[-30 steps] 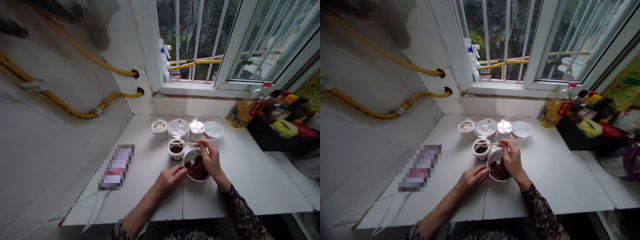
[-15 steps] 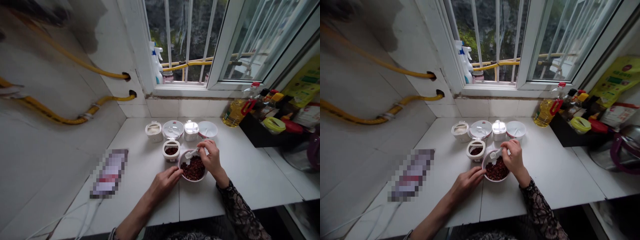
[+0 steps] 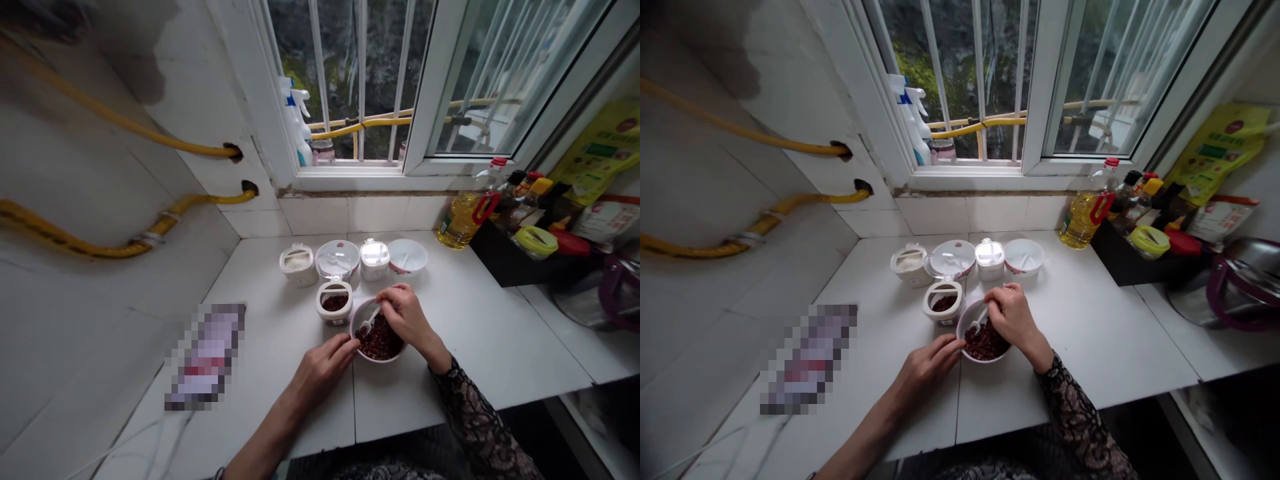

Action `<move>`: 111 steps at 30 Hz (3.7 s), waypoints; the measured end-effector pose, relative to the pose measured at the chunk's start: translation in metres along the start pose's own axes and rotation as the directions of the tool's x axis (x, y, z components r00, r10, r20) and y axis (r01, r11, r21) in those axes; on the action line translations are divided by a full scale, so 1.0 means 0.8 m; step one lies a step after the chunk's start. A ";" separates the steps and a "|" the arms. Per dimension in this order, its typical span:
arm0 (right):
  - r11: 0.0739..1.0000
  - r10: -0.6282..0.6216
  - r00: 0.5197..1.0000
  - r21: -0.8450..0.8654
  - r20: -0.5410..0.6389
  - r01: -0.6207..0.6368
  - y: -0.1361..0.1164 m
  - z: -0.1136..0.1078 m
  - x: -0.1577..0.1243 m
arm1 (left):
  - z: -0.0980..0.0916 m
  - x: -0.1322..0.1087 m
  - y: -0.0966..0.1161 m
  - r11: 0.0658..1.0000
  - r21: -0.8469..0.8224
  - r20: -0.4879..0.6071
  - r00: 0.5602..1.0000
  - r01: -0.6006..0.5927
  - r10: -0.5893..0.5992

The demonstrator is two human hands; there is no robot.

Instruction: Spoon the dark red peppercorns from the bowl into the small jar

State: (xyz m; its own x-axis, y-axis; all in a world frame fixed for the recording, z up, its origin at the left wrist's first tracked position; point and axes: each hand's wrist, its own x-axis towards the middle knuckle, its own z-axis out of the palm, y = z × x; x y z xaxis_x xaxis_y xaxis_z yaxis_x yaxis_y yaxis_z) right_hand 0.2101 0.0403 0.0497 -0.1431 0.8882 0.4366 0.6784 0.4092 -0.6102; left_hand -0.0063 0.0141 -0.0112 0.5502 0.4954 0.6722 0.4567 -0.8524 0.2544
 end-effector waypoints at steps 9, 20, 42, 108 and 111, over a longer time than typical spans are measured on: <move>0.997 0.081 0.994 0.006 -0.072 -0.080 0.003 -0.001 0.001 | -0.002 0.001 0.002 1.000 0.018 0.000 1.000 -0.005 0.005; 0.966 0.206 0.976 0.170 -0.067 -0.193 0.005 -0.003 0.004 | 0.001 -0.003 0.000 1.000 0.027 0.002 1.000 0.002 -0.002; 0.965 0.242 0.960 0.136 -0.143 -0.223 0.005 -0.003 0.002 | 0.001 0.000 0.000 0.999 0.050 -0.018 1.000 -0.006 0.007; 0.993 0.098 0.993 0.076 -0.060 -0.094 0.005 -0.003 0.002 | 0.002 -0.004 0.000 0.999 0.046 0.022 1.000 0.007 -0.008; 0.988 0.130 0.988 0.094 -0.086 -0.122 0.007 -0.003 0.002 | 0.002 -0.003 0.000 0.999 0.045 0.024 1.000 0.014 -0.015</move>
State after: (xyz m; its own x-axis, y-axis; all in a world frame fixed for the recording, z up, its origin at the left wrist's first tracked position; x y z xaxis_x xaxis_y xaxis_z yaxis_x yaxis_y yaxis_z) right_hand 0.2156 0.0434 0.0482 0.0085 0.9127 0.4085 0.6198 0.3157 -0.7184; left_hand -0.0065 0.0131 -0.0136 0.5600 0.5123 0.6511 0.4954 -0.8370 0.2324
